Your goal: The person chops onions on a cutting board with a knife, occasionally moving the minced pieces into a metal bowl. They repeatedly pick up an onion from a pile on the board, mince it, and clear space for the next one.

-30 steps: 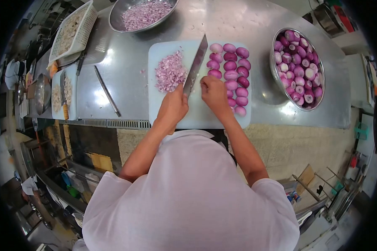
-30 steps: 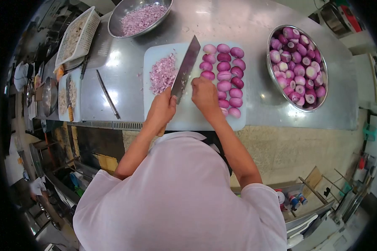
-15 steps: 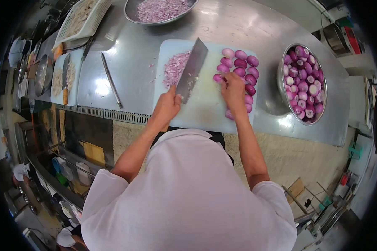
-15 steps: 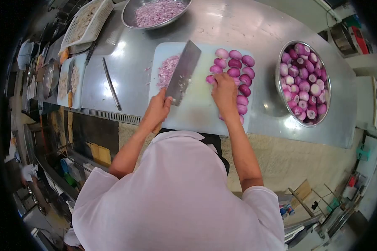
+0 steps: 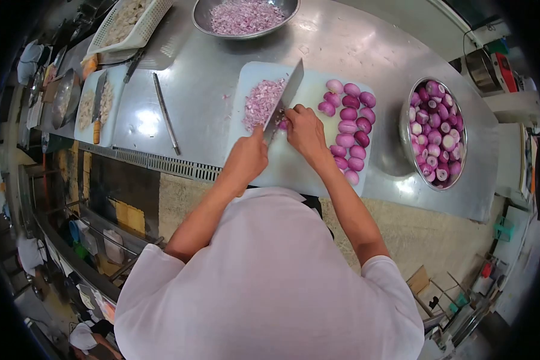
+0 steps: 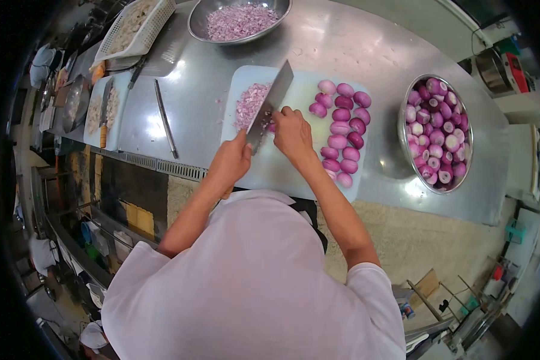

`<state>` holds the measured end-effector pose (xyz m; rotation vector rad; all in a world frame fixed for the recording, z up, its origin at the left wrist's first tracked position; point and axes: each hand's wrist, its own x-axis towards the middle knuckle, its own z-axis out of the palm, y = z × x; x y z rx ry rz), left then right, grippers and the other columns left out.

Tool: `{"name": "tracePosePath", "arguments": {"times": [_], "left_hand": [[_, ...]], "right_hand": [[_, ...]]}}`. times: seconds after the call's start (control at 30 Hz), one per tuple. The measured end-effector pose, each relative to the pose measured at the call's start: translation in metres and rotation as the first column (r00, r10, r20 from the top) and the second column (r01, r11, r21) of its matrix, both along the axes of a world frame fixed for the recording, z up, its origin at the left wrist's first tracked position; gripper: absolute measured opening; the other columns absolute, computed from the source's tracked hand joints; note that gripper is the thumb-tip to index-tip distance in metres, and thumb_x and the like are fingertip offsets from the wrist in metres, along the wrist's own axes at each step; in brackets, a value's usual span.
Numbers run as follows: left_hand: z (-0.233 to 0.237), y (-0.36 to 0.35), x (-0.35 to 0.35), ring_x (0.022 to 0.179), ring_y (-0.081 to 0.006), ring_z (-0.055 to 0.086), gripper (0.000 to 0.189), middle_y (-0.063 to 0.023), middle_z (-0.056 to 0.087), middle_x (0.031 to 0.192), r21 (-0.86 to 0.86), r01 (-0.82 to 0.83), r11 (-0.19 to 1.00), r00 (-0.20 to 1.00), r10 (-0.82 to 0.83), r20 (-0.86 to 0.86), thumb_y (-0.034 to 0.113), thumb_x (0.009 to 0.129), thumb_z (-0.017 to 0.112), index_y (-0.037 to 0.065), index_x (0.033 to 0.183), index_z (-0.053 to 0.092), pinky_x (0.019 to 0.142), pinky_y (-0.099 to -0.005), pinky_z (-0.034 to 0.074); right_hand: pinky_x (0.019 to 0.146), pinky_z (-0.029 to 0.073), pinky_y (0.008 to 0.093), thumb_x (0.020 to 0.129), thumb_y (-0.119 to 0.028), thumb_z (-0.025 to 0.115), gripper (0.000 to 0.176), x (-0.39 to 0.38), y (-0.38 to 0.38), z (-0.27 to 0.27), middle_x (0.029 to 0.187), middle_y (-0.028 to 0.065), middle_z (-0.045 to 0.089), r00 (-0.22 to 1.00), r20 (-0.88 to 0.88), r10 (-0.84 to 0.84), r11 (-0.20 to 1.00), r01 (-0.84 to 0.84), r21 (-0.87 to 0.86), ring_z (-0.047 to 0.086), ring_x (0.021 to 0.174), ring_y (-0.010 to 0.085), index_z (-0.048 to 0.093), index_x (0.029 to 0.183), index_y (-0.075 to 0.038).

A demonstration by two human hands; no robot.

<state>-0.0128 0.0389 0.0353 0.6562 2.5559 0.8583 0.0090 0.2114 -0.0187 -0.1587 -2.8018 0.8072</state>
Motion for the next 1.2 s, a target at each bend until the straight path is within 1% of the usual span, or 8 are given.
{"name": "tracePosePath", "arguments": {"times": [0.13, 0.23, 0.37, 0.43, 0.63, 0.93, 1.17, 1.2], "left_hand": [[-0.013, 0.001, -0.006, 0.072, -0.0500, 0.061, 0.018, -0.0309, 0.061, 0.071, 0.069, 0.042, 0.997, 0.998, -0.039, -0.050, 0.006, 0.091, 0.054, -0.004, 0.106, 0.051, 0.064, -0.0574, 0.045], [0.007, -0.005, 0.004, 0.070, -0.0498, 0.061, 0.018, -0.0309, 0.061, 0.070, 0.061, 0.015, 0.998, 1.000, -0.015, -0.005, 0.007, 0.091, 0.054, -0.004, 0.105, 0.051, 0.064, -0.0577, 0.045], [-0.023, 0.002, 0.000, 0.070, -0.0498, 0.061, 0.018, -0.0311, 0.060, 0.070, 0.003, 0.052, 0.999, 0.997, -0.052, -0.053, 0.007, 0.091, 0.054, -0.005, 0.105, 0.050, 0.064, -0.0575, 0.045], [0.009, 0.001, -0.002, 0.071, -0.0497, 0.061, 0.018, -0.0307, 0.060, 0.070, 0.026, 0.015, 1.000, 0.999, -0.016, 0.036, 0.006, 0.092, 0.054, -0.005, 0.105, 0.051, 0.064, -0.0569, 0.045], [-0.012, 0.012, -0.005, 0.075, -0.0505, 0.061, 0.019, -0.0306, 0.061, 0.071, 0.023, 0.036, 0.999, 0.999, -0.036, -0.007, 0.008, 0.093, 0.053, -0.005, 0.106, 0.051, 0.066, -0.0562, 0.045], [0.006, 0.015, -0.004, 0.075, -0.0509, 0.061, 0.017, -0.0312, 0.061, 0.073, 0.001, 0.050, 0.999, 0.999, -0.050, 0.007, 0.008, 0.093, 0.052, -0.006, 0.103, 0.051, 0.065, -0.0560, 0.046], [-0.023, 0.018, -0.003, 0.070, -0.0508, 0.061, 0.016, -0.0305, 0.061, 0.070, 0.064, 0.092, 0.994, 0.990, -0.084, -0.111, 0.008, 0.095, 0.051, -0.005, 0.103, 0.051, 0.062, -0.0557, 0.046], [0.003, 0.018, -0.002, 0.070, -0.0509, 0.061, 0.016, -0.0304, 0.061, 0.070, 0.046, 0.046, 0.998, 0.999, -0.046, 0.000, 0.009, 0.095, 0.051, -0.006, 0.102, 0.051, 0.063, -0.0556, 0.046]], "right_hand": [[0.073, 0.051, 0.0469, 0.080, -0.001, 0.060, 0.017, 0.002, 0.000, 0.003, 0.091, 0.0144, 0.061, 1.000, 0.025, 0.002, 1.000, -0.003, 0.030, 0.059, 0.087, 0.0351, 0.068, 0.095, -0.004], [0.072, 0.051, 0.0470, 0.079, -0.001, 0.060, 0.017, 0.003, 0.000, 0.000, 0.090, 0.0145, 0.060, 0.999, -0.038, -0.008, 1.000, 0.007, -0.005, 0.059, 0.086, 0.0351, 0.068, 0.093, -0.004], [0.072, 0.051, 0.0471, 0.078, 0.000, 0.061, 0.014, 0.006, -0.004, -0.004, 0.091, 0.0141, 0.060, 0.999, -0.040, -0.015, 1.000, 0.015, -0.007, 0.059, 0.086, 0.0352, 0.066, 0.091, -0.003], [0.072, 0.051, 0.0472, 0.078, 0.000, 0.060, 0.013, 0.006, 0.001, -0.004, 0.090, 0.0139, 0.060, 0.998, -0.064, -0.029, 1.000, 0.030, 0.005, 0.059, 0.086, 0.0351, 0.065, 0.090, -0.003], [0.071, 0.052, 0.0470, 0.077, 0.000, 0.060, 0.012, 0.009, -0.003, -0.008, 0.090, 0.0140, 0.060, 0.997, -0.071, -0.042, 0.999, 0.041, -0.002, 0.059, 0.085, 0.0353, 0.063, 0.088, -0.002], [0.073, 0.052, 0.0463, 0.075, 0.001, 0.060, 0.016, 0.008, 0.001, -0.007, 0.092, 0.0136, 0.061, 0.993, -0.088, -0.077, 0.997, 0.074, -0.029, 0.059, 0.087, 0.0348, 0.064, 0.090, -0.002], [0.074, 0.052, 0.0455, 0.076, 0.000, 0.061, 0.015, 0.013, -0.006, -0.010, 0.091, 0.0136, 0.061, 0.993, -0.047, -0.109, 0.993, 0.106, -0.051, 0.060, 0.088, 0.0343, 0.065, 0.090, -0.003], [0.075, 0.052, 0.0456, 0.077, 0.000, 0.061, 0.015, 0.010, -0.003, -0.010, 0.090, 0.0137, 0.061, 0.993, -0.047, -0.108, 0.993, 0.106, -0.046, 0.060, 0.088, 0.0342, 0.065, 0.091, -0.003]]}}
